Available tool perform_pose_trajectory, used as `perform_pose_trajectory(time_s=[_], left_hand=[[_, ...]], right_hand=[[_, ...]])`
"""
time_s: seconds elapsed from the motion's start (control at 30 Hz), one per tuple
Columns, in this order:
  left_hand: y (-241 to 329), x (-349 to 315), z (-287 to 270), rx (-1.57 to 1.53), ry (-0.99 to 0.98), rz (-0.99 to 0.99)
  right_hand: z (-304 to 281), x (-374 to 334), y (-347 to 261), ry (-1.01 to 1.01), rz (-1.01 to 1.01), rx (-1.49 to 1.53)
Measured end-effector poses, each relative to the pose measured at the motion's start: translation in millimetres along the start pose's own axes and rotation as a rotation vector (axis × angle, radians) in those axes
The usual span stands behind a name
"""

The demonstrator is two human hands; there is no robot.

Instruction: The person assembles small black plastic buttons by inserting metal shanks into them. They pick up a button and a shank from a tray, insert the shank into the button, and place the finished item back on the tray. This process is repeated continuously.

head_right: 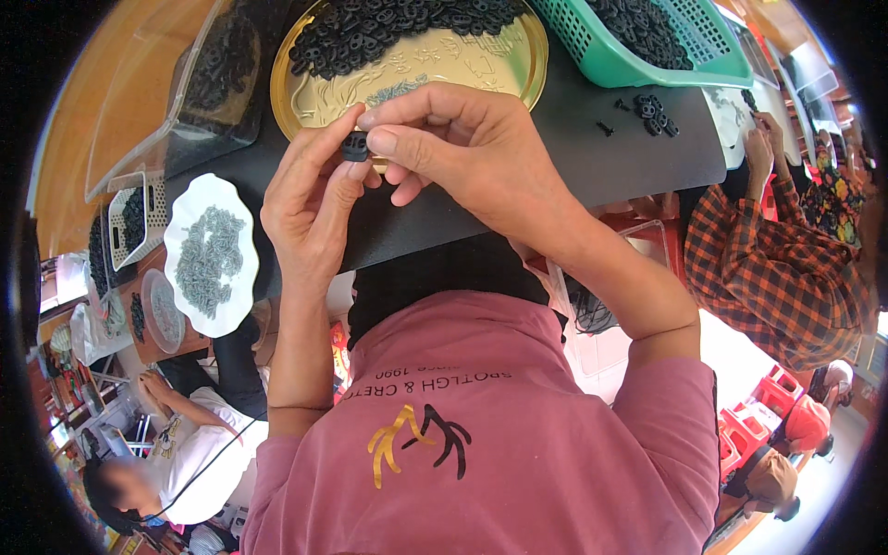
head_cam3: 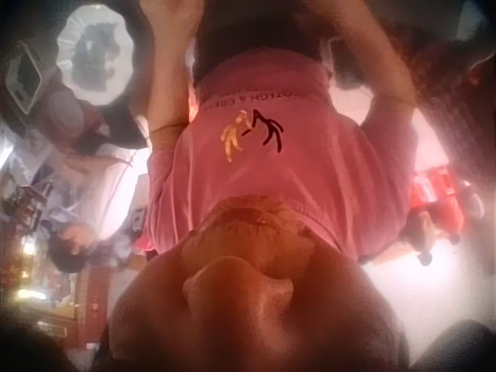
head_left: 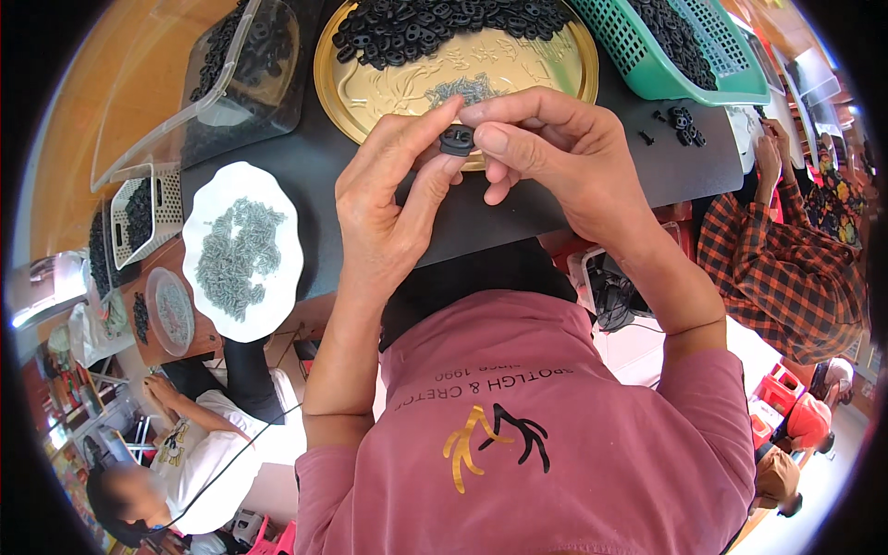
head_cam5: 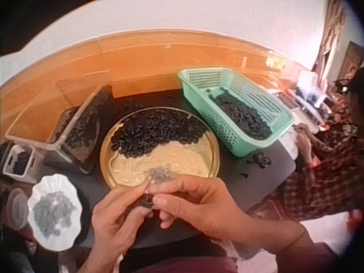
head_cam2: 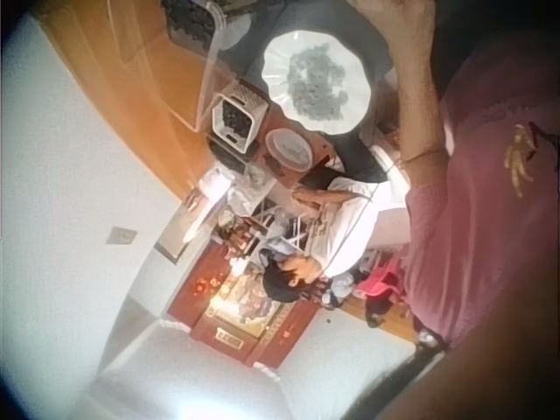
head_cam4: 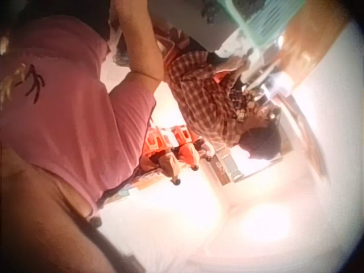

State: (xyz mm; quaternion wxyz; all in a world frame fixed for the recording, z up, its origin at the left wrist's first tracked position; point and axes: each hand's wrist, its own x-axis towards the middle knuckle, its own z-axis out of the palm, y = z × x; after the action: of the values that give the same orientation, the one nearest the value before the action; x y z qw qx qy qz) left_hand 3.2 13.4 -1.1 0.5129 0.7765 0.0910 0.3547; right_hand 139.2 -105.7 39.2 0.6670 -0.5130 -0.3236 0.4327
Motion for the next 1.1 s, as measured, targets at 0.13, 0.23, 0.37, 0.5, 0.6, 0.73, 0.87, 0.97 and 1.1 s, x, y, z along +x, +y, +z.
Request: perform_pose_trajectory(time_s=[0.13,0.23,0.37,0.5,0.6,0.73,0.87,0.97,1.1], left_hand=[[1.9,0.8,1.8,0.018,0.018,0.021],[0.4,0.9,6.4,-0.053,0.042,0.054],[2.3,-2.6,5.1,0.025,0.059,-0.088],[4.0,1.2,4.9,0.008,0.102,-0.035],[-2.6,6.2,4.7,-0.065,0.191,0.089],[-4.6,8.8,7.1,0.004,0.16,0.232],[-4.0,6.9,9.2,-0.137,0.085,0.208],[-7.0,0.8,11.4,-0.221,0.034,0.185],[-0.3,0.7,19.3,-0.399,0.064,0.146]], right_hand=[[0.8,1.0,4.9,-0.001,-0.053,-0.037],[-0.1,2.9,7.0,-0.008,-0.041,-0.026],[-0.1,3.2,9.0,-0.005,-0.006,-0.07],[1.3,0.9,11.4,0.068,0.038,-0.128],[3.9,-0.6,8.1,0.013,0.121,-0.105],[9.8,1.4,7.8,-0.1,0.262,0.086],[10.0,5.1,9.7,-0.169,0.324,0.294],[11.7,5.3,10.4,-0.167,0.33,0.358],[13.7,4.5,8.7,-0.118,0.278,0.221]])
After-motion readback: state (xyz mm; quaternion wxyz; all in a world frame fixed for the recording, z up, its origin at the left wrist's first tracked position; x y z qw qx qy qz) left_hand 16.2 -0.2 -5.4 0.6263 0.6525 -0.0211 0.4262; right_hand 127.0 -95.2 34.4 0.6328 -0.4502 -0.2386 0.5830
